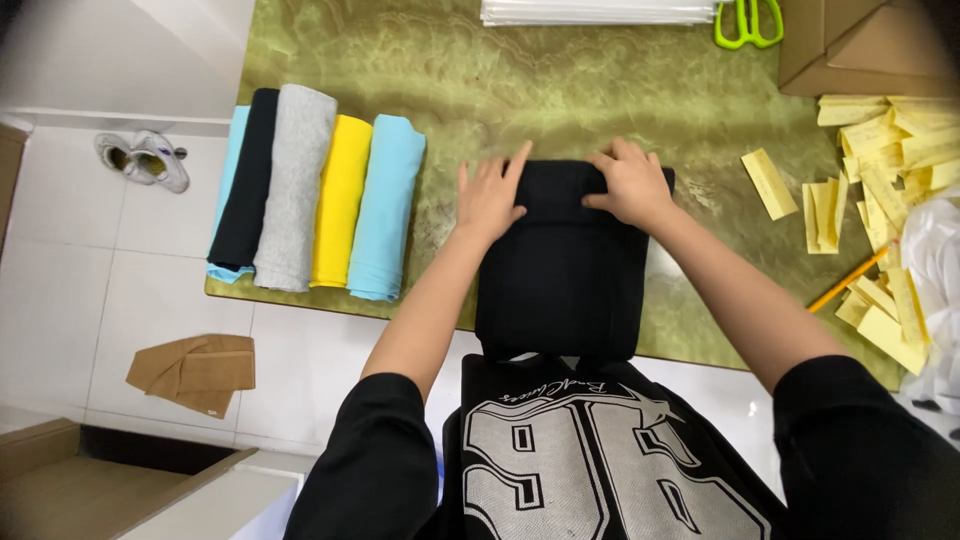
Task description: The person takes a gray t-shirt, a black t-shirt, and a pair of purple shorts from a clothing rack. They fold each item on a table and place them in a stack. Finally, the person places a light blue folded t-shirt into a clear plastic bag and seals it.
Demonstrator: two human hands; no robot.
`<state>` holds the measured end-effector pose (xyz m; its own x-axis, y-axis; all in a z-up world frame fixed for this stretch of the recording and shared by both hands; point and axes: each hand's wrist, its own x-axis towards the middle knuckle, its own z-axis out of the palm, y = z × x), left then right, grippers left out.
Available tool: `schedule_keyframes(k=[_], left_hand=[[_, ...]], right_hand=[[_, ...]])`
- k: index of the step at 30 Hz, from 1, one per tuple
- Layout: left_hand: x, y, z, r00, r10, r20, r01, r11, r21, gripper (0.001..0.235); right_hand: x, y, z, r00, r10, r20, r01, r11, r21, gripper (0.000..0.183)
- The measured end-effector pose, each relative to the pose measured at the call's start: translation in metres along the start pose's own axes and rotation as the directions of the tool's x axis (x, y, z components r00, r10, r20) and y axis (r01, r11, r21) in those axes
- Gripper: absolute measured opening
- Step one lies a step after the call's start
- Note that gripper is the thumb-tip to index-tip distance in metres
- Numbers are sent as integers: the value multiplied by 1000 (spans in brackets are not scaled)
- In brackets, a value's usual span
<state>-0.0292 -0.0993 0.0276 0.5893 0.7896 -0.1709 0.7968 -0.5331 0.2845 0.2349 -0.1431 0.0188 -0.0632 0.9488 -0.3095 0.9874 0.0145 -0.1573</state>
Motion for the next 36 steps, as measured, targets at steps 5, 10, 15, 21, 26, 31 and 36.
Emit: schedule_keyframes(k=[5,10,15,21,26,31,36], left_hand=[[17,-1,22,983,37,-180,1,979,204,92],[-46,11,51,883,218,-417,-132,965,225,102],[-117,13,78,867,292,-404,-222,952,211,76],[-126,1,78,877,265,-400,-218,963,159,65],[-89,0,74,956,109,-271,-41,969,245,93],[-26,6,52,964,60,-260,33,940,339,84],[6,11,30,967,81,-241,65,838,542,108]], right_hand=[[-54,-30,4,920,-103,-377,102,995,-22,53],[-109,-44,56,801,-173,-573,143,985,-98,62],[-164,-44,92,781,-162,-603,195,981,-10,51],[-171,-18,64,901,146,-409,-40,966,255,113],[-142,3,57,943,269,-193,-180,905,385,118],[-87,15,29,916,356,-186,-277,895,350,116],[-48,29,-32,926,374,58,-375,888,267,127]])
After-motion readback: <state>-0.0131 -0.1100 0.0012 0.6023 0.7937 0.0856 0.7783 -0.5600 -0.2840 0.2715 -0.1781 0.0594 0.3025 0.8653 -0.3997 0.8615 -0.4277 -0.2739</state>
